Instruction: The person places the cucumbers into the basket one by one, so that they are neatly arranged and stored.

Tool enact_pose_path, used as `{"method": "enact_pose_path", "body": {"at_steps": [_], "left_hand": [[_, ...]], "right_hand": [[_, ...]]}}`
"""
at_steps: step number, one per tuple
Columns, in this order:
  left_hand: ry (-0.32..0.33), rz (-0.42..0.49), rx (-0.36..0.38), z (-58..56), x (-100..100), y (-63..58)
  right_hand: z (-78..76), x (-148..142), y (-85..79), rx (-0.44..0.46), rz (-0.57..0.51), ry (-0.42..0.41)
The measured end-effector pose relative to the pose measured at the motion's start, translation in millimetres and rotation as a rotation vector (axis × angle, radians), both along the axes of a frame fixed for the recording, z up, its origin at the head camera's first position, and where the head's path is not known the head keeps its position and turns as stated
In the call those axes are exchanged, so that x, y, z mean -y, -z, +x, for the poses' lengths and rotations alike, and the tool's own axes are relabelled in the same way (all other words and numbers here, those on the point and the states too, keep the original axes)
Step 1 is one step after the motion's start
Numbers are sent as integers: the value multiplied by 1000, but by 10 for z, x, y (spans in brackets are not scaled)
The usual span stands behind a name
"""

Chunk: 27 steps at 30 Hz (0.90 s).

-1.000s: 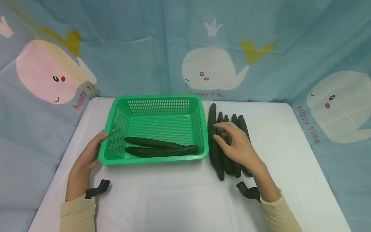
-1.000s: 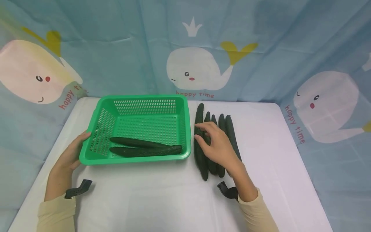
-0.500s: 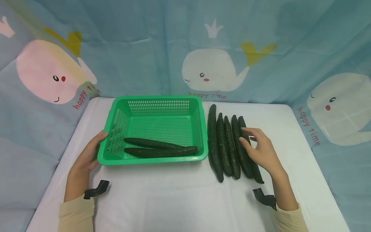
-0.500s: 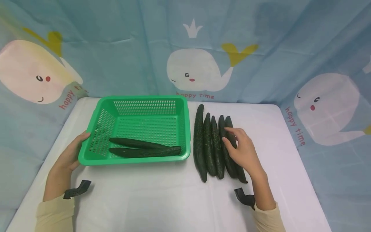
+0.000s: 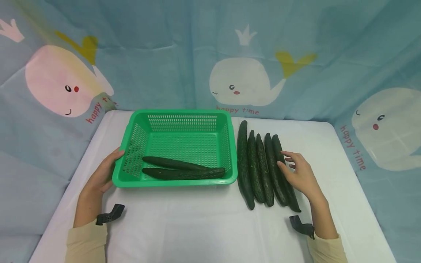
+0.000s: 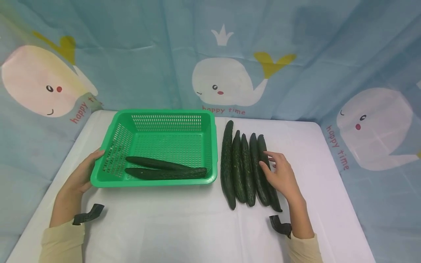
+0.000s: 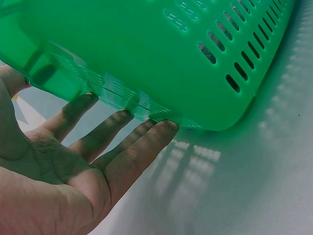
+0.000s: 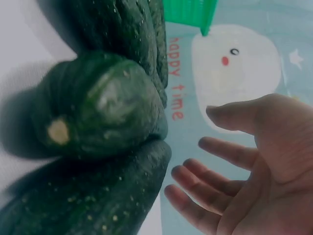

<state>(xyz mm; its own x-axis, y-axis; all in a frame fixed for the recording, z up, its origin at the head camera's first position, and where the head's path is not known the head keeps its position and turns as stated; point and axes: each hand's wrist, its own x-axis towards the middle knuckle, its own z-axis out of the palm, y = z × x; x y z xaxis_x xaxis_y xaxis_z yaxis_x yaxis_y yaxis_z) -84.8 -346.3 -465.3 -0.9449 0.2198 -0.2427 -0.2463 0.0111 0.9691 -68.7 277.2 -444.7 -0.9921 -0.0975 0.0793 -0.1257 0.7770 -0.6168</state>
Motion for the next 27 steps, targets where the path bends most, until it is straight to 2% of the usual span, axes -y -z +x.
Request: {"method": "enact_pose_path", "body": {"at_steps": [5, 11, 17, 27], "left_hand": [[1, 15, 1, 0, -3, 6], [-8, 4, 10, 4, -14, 7], [-10, 2, -5, 35, 10, 18], [-5, -13, -16, 7, -21, 15]], "right_hand": [[-25, -50, 15, 43, 32, 5], [-59, -103, 17, 154, 107, 23], [-83, -98, 62, 264, 130, 19], [-57, -133, 52, 311, 114, 53]]}}
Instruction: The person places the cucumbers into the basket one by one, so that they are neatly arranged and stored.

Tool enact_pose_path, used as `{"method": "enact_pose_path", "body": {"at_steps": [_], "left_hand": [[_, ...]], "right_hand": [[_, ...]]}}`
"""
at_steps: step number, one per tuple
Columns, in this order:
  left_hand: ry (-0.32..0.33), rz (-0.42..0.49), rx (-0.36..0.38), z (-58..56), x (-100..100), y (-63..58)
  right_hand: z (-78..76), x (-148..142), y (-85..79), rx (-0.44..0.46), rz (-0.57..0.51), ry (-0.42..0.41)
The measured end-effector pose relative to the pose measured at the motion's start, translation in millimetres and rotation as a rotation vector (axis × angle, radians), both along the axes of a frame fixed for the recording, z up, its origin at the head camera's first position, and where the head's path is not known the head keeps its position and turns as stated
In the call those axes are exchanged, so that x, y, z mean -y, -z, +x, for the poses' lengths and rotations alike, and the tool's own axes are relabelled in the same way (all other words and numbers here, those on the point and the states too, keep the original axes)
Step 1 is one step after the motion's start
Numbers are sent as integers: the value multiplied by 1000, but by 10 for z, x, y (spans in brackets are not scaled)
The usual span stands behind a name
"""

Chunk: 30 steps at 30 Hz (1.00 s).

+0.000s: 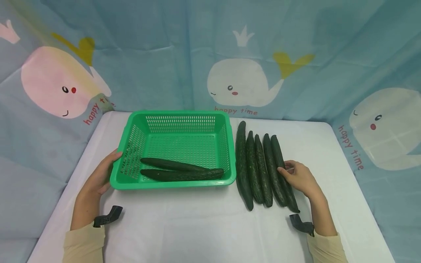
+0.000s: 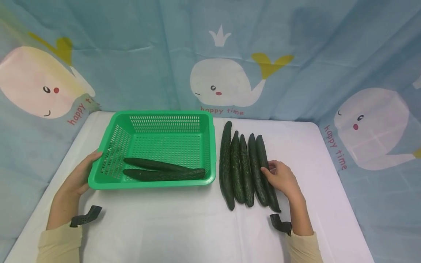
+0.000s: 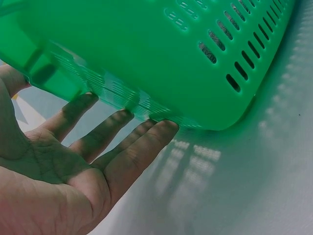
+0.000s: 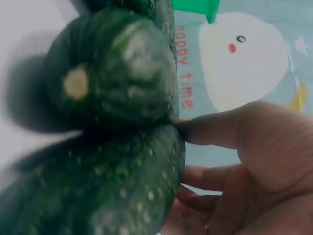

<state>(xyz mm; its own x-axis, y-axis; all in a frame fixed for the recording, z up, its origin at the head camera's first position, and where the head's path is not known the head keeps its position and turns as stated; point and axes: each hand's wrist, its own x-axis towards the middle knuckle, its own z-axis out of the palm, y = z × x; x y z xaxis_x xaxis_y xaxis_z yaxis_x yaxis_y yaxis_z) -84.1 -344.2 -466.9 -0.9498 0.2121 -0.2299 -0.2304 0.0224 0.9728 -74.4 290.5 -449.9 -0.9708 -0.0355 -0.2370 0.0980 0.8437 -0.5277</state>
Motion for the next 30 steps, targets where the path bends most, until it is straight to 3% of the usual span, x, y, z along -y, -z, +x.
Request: {"method": "enact_pose_path", "body": {"at_steps": [9, 18, 25, 30], "left_hand": [[-13, 27, 18, 11, 30, -10], [6, 27, -1, 27, -12, -2], [-6, 18, -3, 47, 17, 3], [-4, 28, 10, 22, -18, 5]], "right_hand": [[-22, 10, -37, -33, -8, 35], [12, -66, -70, -64, 104, 78], [9, -21, -45, -45, 139, 67], [27, -28, -60, -67, 219, 58]]}}
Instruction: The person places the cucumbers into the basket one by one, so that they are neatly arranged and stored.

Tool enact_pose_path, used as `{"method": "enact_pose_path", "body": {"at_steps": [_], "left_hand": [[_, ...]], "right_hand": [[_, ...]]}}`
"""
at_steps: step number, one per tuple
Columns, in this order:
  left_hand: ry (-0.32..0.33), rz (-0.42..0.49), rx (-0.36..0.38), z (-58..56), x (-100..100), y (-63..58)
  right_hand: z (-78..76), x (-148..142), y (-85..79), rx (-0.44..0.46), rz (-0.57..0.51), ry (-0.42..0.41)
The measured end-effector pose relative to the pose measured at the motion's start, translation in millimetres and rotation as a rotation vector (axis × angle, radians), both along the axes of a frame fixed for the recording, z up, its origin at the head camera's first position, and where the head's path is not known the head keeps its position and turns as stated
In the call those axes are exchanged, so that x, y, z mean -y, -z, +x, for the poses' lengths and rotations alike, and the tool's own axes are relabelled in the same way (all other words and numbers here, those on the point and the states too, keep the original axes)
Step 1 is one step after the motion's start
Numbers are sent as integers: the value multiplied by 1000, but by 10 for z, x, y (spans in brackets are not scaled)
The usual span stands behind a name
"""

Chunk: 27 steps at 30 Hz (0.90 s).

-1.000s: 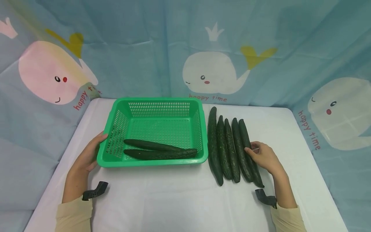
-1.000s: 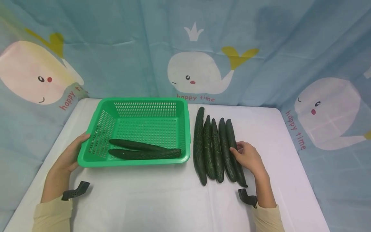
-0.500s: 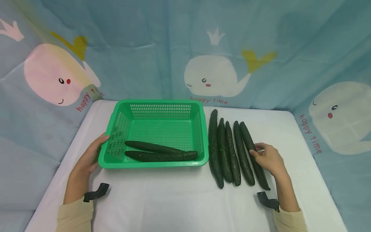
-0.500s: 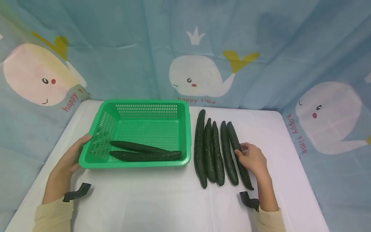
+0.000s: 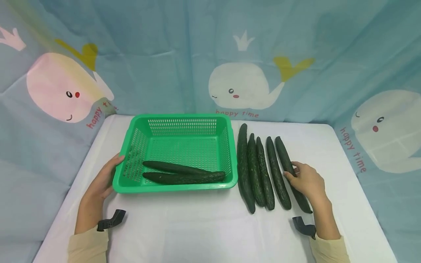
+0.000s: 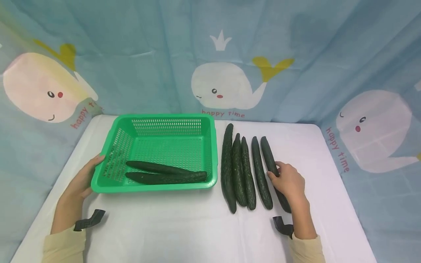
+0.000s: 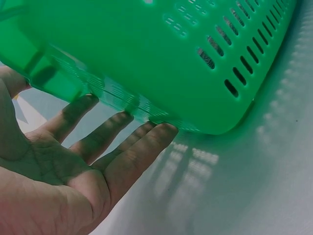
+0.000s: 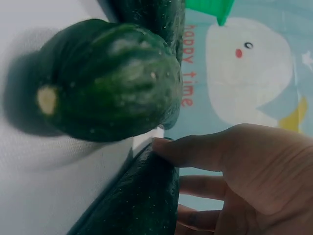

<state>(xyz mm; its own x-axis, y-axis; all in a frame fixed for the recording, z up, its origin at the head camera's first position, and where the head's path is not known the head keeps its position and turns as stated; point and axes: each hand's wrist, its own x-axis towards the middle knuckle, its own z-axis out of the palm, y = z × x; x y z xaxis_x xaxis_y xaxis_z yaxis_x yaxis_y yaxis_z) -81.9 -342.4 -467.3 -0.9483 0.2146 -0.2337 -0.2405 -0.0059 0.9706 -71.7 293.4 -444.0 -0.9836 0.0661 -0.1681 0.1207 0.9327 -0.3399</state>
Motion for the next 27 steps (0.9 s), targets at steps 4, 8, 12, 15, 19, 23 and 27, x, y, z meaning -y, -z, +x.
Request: {"method": "enact_pose_path", "body": {"at_steps": [4, 8, 12, 15, 19, 23, 27], "left_hand": [[-3, -20, -13, -21, -34, 20], [2, -4, -12, 6, -13, 19], [6, 18, -15, 57, 40, -5], [2, 11, -19, 81, 72, -10], [-9, -1, -18, 82, 89, -12], [7, -17, -1, 51, 94, -37], [17, -31, 17, 14, 119, -84]], "right_hand": [[15, -14, -42, -7, 30, -11], [47, 16, -63, 17, 22, -16], [45, 57, -57, 20, 8, -13], [31, 78, -46, 18, -2, -10], [0, 84, -38, 7, 0, 6], [-20, 67, -16, 22, -4, 16], [-6, 35, 10, 51, -52, 15]]}}
